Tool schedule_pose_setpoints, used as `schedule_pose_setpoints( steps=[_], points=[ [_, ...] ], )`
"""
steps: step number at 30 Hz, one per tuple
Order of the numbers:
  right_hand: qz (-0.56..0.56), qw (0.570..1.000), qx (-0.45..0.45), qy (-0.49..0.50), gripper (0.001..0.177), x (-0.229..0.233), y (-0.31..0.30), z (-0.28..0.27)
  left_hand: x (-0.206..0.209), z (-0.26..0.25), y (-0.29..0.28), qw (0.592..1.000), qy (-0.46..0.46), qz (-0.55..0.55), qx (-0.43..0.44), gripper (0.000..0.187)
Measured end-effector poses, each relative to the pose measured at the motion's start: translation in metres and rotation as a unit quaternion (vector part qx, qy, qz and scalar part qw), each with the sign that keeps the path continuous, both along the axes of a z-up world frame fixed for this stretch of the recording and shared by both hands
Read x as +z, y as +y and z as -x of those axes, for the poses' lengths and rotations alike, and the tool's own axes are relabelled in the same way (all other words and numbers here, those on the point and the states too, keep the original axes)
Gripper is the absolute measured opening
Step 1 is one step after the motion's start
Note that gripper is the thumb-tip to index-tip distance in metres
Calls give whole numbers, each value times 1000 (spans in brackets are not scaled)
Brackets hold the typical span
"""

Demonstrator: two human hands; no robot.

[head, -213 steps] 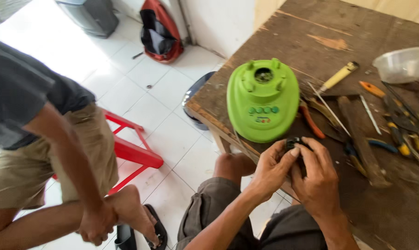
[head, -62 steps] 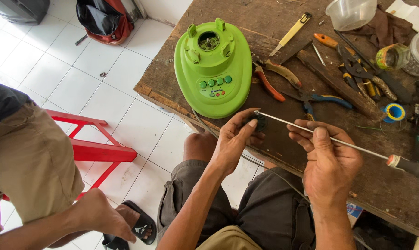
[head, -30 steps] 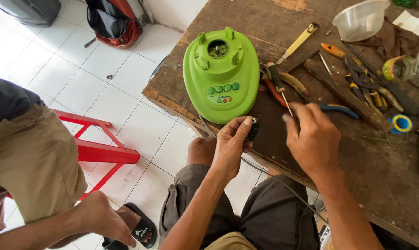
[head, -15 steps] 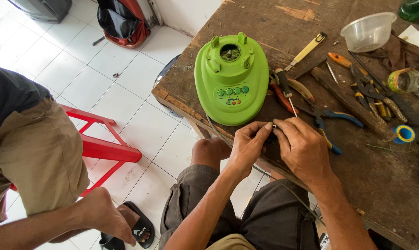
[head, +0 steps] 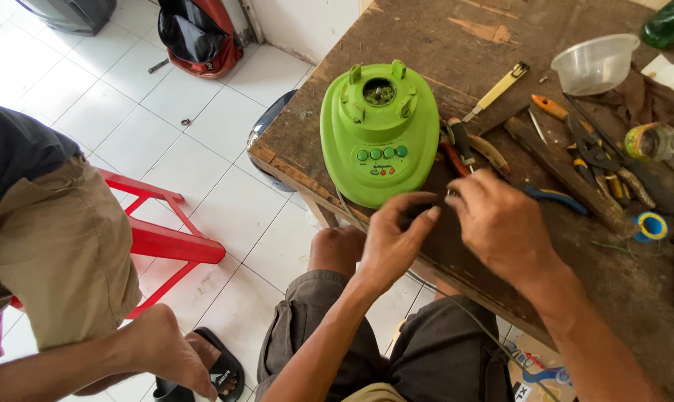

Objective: The person uses a screwdriver to remove a screw from a green appliance on a wooden table. They then insert a small black component into the appliance's central opening and adjust it by hand.

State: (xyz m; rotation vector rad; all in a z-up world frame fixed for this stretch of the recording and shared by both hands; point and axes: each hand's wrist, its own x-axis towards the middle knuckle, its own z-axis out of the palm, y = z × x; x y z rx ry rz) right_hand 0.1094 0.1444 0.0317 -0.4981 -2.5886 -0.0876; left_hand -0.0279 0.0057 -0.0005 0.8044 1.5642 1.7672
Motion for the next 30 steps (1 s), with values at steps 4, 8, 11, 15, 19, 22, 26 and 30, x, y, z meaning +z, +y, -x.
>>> schedule_pose_setpoints(
  steps=[4,8,11,15,19,22,26,30],
  points=[
    [126,987,70,70,11,59,21,33,14,47,-20,992,74,-41,94,22],
    [104,987,99,69,12,80,42,85,-8,133,-3,945,123,-14,303,23],
    [122,988,83,41,14,77,55,134,-53,190,24,911,230,65,337,23],
    [126,991,29,-35,22,70,61,177,-88,202,41,851,380,166,322,24],
    [114,992,9,-55,19,62,63,184,-81,197,36,854,356,181,333,27],
    [124,991,25,-53,21,64,68,183,-78,199,39,853,369,171,326,27],
    [147,988,49,-17,15,59,71,181,-78,198,40,855,367,173,323,25],
    [137,989,61,8,19,56,71,180,-76,198,40,856,362,172,325,27]
  ],
)
